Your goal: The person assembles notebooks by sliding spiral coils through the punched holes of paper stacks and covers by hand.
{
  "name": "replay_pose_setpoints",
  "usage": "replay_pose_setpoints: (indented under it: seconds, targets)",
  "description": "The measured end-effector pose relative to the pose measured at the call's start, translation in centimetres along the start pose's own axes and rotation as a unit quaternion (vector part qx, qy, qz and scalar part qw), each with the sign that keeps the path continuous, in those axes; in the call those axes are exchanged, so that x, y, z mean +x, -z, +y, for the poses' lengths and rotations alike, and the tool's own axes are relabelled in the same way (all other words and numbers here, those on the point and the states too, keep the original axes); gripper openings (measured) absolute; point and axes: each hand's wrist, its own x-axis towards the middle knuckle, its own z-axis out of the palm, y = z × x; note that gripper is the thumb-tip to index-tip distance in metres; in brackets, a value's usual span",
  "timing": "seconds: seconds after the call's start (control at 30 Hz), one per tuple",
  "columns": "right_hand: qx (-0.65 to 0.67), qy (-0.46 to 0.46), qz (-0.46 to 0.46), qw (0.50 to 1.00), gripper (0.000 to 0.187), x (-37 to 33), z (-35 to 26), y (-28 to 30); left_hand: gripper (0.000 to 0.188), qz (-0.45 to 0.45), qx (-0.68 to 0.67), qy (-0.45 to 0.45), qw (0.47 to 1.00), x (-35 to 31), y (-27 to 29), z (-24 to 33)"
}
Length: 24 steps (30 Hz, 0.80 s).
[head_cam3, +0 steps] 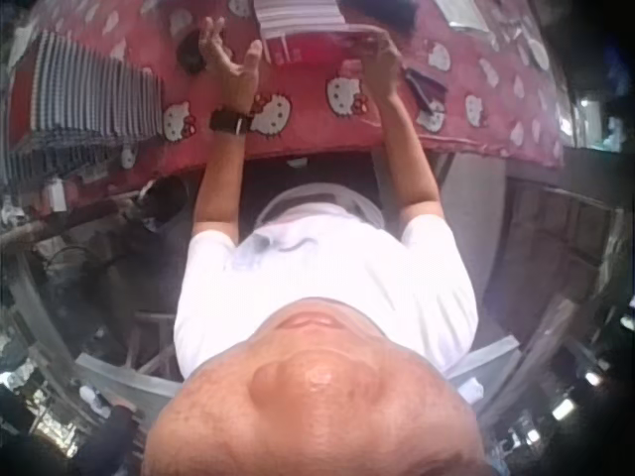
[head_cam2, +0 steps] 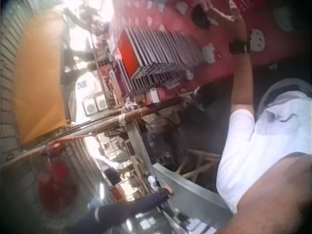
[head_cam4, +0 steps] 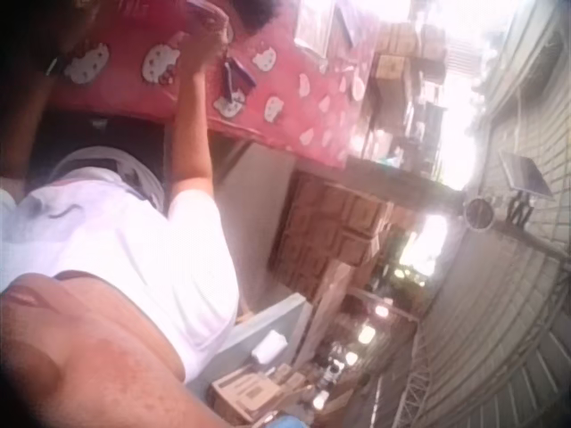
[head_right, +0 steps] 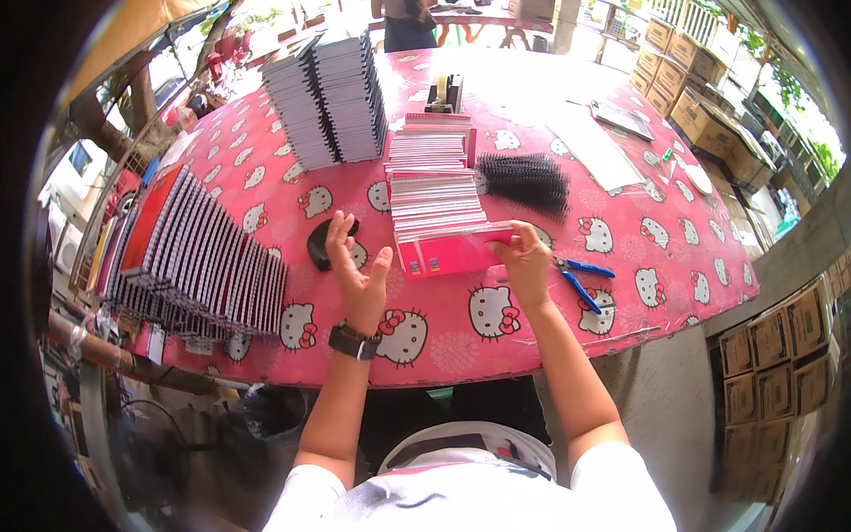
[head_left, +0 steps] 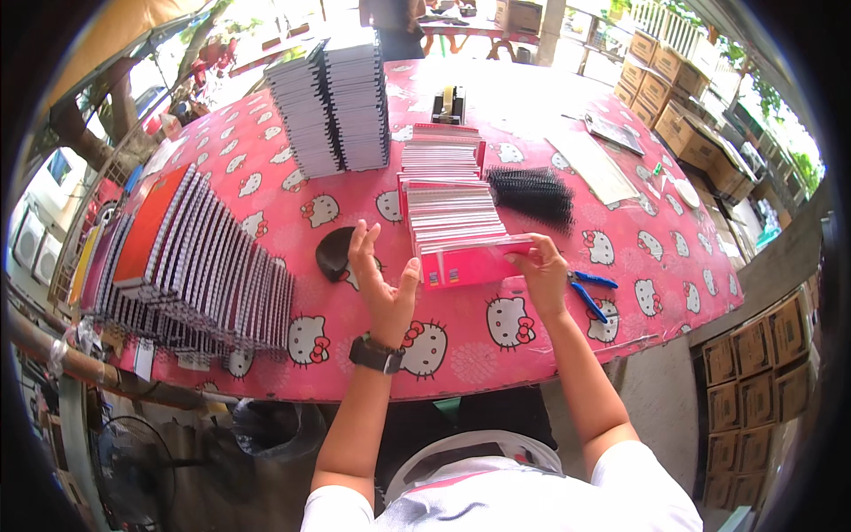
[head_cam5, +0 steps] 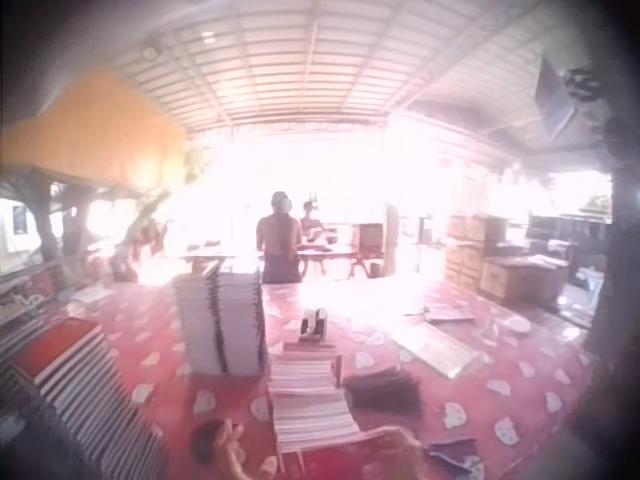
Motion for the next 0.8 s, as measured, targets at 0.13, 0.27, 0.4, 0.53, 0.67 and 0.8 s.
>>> replay_pose_setpoints:
  seconds: [0.13, 0.27, 0.4, 0.53, 0.67, 0.8]
  targets:
    - [-0.001, 0.097, -0.008, 0.995, 0.030, -1.6, 1.7, 2.7, 0.057, -0.069, 0.153, -0.150, 0.974, -2.5, -0.1, 5.7]
    - [0.080, 0.032, -0.144, 0.986, 0.032, -5.6, 0.6, 0.7, 0.051, -0.252, 0.285, -0.194, 0.904, -3.8, -1.7, 7.5]
    - [0.324, -0.092, -0.197, 0.921, 0.026, -6.1, -0.8, 0.2, 0.048, -0.343, 0.265, -0.173, 0.885, -5.4, -2.6, 3.6]
    - [0.252, -0.063, -0.192, 0.946, 0.026, -7.2, -1.1, -0.5, 0.045, -0.301, 0.211, -0.153, 0.917, -6.4, -2.4, 3.5]
    - [0.160, 0.102, -0.160, 0.969, 0.020, -5.1, -1.8, 0.4, 0.036, -0.220, 0.226, -0.215, 0.924, -4.4, 0.2, 6.0]
    - [-0.073, 0.188, -0.128, 0.971, 0.019, 5.8, -0.5, 5.4, 0.039, -0.272, 0.320, -0.277, 0.864, -4.8, 0.6, 6.0]
